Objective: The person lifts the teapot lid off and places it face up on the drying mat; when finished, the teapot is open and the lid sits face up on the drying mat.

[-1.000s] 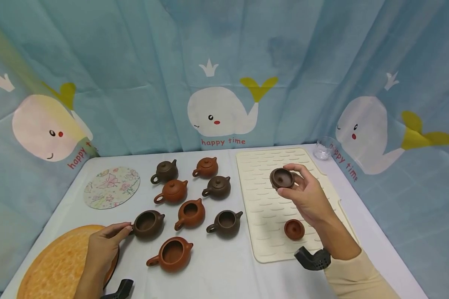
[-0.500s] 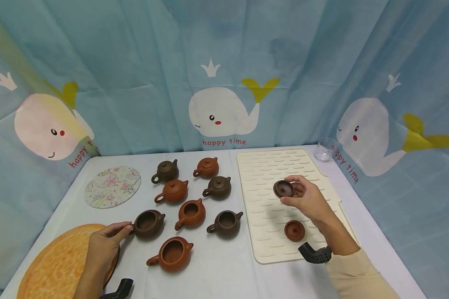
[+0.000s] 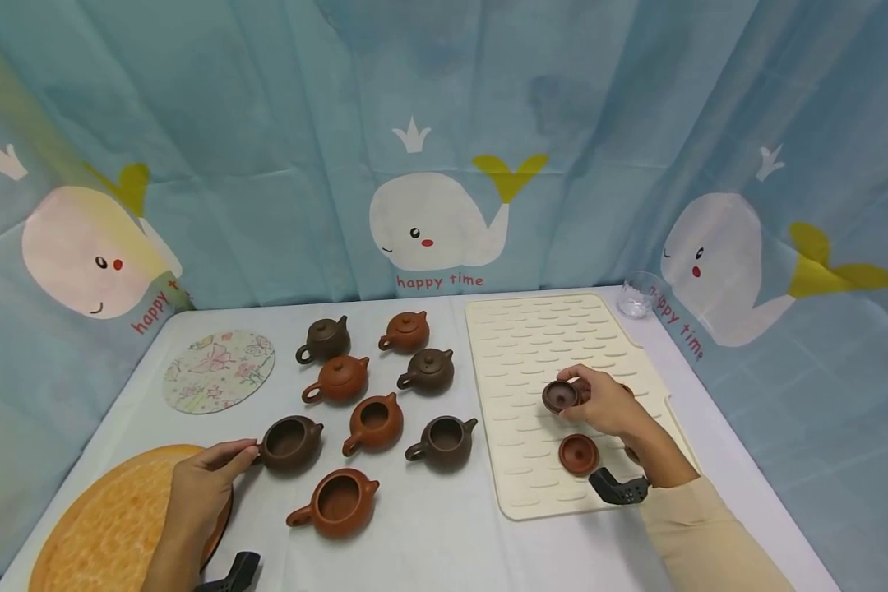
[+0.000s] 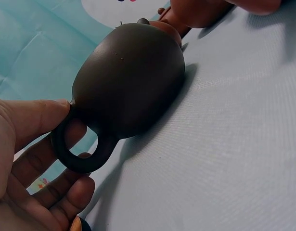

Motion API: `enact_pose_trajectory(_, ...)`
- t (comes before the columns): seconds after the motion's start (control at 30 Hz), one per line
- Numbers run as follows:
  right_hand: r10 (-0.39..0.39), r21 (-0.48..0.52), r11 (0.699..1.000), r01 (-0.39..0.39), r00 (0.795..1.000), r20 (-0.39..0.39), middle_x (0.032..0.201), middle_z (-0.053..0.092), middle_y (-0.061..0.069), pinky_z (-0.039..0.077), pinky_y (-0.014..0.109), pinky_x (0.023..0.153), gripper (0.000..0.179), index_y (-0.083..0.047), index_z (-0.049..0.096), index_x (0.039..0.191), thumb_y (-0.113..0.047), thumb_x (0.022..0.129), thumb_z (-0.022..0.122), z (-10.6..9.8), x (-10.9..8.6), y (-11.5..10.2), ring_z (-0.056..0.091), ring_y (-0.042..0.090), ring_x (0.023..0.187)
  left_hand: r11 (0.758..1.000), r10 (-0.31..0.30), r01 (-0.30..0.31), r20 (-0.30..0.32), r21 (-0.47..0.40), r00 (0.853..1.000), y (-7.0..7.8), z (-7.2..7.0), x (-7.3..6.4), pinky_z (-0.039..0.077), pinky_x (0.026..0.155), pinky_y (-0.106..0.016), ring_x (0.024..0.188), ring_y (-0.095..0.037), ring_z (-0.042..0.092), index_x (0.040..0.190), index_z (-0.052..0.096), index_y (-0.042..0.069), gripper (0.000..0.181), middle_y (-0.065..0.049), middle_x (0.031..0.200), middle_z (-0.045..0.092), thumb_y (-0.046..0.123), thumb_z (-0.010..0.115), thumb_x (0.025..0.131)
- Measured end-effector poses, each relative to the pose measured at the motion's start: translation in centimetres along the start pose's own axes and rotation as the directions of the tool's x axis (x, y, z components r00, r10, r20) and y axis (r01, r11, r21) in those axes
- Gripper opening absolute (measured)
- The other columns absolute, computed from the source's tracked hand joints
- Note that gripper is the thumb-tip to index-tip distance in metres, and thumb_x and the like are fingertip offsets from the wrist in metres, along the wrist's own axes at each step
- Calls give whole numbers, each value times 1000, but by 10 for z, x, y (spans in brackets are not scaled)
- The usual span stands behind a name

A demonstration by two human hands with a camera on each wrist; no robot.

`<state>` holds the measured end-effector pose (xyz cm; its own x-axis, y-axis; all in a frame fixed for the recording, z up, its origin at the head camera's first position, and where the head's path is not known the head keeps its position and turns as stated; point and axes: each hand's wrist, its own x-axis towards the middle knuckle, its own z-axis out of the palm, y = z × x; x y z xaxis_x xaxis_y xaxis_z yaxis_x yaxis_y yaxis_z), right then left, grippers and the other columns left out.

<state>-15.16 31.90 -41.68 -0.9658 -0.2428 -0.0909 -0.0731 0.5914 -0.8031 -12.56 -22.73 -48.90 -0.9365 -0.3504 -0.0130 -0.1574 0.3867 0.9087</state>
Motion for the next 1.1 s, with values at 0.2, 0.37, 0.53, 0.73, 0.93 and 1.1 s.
enact_pose_trajectory(0.2, 38, -44, 998, -36, 999, 31, 99, 62, 13, 46, 35, 68, 53, 3, 52, 123, 0, 77, 78, 3, 4, 11, 58, 24, 83, 1000, 12, -12, -5, -27, 1000, -1, 0, 0, 47, 71, -13, 83, -2, 61, 102, 74, 0, 20, -9, 97, 71, 11, 75, 86)
enact_pose_trajectory(0.37, 55, -29, 998, -54, 996, 66, 101, 60, 15, 46, 38, 65, 54, 4, 51, 124, 1, 76, 77, 7, 5, 17, 57, 25, 81, 997, 24, -24, -6, -80, 1000, -4, 0, 1, 49, 70, -16, 81, -4, 63, 101, 73, -3, 18, -9, 94, 71, 5, 74, 85)
enact_pose_trajectory(0.53, 33, -51, 998, -29, 995, 91, 99, 59, 14, 46, 37, 63, 52, 4, 52, 122, 4, 76, 76, 10, 6, 20, 58, 24, 77, 998, 25, -26, -18, -64, 1000, -4, 1, 1, 49, 70, -16, 82, -4, 63, 100, 73, -2, 18, -6, 93, 71, 6, 75, 85)
enact_pose_trajectory(0.73, 16, -74, 997, -10, 996, 91, 100, 57, 15, 48, 37, 62, 52, 2, 53, 123, 5, 76, 75, 11, 4, 22, 58, 23, 77, 995, 41, -43, -18, -86, 999, -1, 0, 0, 49, 70, -16, 82, -4, 62, 101, 73, -4, 18, -9, 94, 71, 5, 74, 85)
enact_pose_trajectory(0.93, 14, -103, 995, -2, 994, 111, 105, 53, 18, 46, 37, 62, 54, -1, 53, 127, 5, 78, 74, 13, 4, 18, 55, 23, 77, 998, 17, -17, -9, -63, 1000, 1, -1, 0, 49, 71, -16, 83, -4, 62, 102, 73, -2, 19, -7, 95, 71, 6, 74, 85)
enact_pose_trajectory(1.1, 17, -121, 993, -2, 993, 118, 109, 51, 20, 45, 37, 62, 55, -2, 53, 129, 2, 78, 75, 12, 2, 16, 55, 23, 78, 1000, -5, 5, 18, -14, 1000, 2, -2, 1, 48, 71, -15, 86, -6, 61, 104, 73, 1, 19, -8, 99, 70, 9, 74, 87)
